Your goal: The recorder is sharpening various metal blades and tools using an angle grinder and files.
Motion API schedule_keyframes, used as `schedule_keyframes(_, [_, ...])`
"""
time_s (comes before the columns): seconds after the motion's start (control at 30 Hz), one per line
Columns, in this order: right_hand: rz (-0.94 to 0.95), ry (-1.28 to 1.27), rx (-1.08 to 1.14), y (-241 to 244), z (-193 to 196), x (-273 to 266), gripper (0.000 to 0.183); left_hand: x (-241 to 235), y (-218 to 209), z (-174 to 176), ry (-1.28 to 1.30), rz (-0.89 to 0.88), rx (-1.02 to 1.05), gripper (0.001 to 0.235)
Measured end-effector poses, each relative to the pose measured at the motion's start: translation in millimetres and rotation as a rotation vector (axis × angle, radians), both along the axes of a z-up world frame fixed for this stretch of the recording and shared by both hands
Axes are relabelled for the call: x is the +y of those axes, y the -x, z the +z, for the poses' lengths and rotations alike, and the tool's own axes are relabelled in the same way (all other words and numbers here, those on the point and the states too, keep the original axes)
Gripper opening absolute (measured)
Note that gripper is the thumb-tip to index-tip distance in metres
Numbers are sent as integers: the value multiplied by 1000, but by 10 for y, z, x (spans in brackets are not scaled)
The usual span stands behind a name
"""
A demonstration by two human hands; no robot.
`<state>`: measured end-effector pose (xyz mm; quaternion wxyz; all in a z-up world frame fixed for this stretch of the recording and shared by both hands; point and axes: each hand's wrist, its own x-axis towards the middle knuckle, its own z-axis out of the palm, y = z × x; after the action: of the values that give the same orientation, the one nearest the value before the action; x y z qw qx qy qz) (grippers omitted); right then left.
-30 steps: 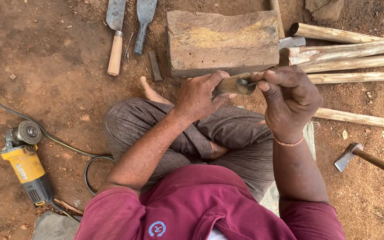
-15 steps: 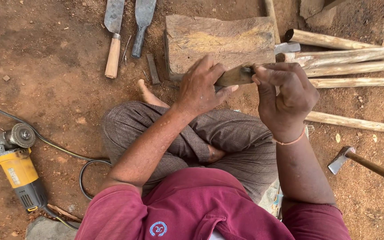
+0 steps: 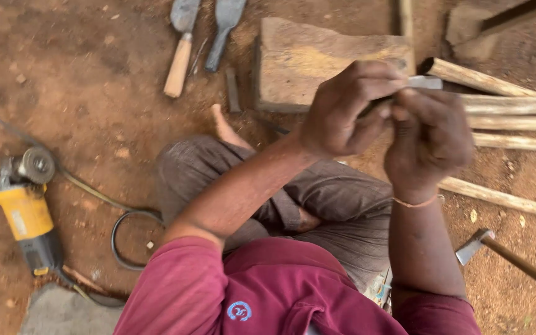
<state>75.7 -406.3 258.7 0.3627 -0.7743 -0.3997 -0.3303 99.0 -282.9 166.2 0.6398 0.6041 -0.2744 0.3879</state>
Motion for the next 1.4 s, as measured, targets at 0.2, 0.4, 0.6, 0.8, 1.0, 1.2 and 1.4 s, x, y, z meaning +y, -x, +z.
schedule_keyframes(0.2, [54,-83,178,-196,-253,-302,10,86,-173,164,-47,321,-106,17])
schedule_keyframes(0.4, [0,-287,68,103,-1046,-315,9,31,-330,76,57,397,-70,17])
schedule_keyframes(0.6, [6,501,1334,350,-2108,866,32,180,-274,77,214,211,59,35])
schedule_keyframes(0.8, [-275,1103,1148,-280,-2281,2356,71,292,-270,100,181,321,60,12])
schedule_keyframes(1.0, [-75,1770,-68,-566,-3658,1980,33,685,-111,271,166,257,101,8])
schedule_keyframes(1.2, [-289,975,1023,-753,-4234,1924,66,767,-59,324,169,222,235,7])
schedule_keyframes(1.4, [-249,-108,1742,101,-2336,1762,45,855,-212,285,107,268,230,6])
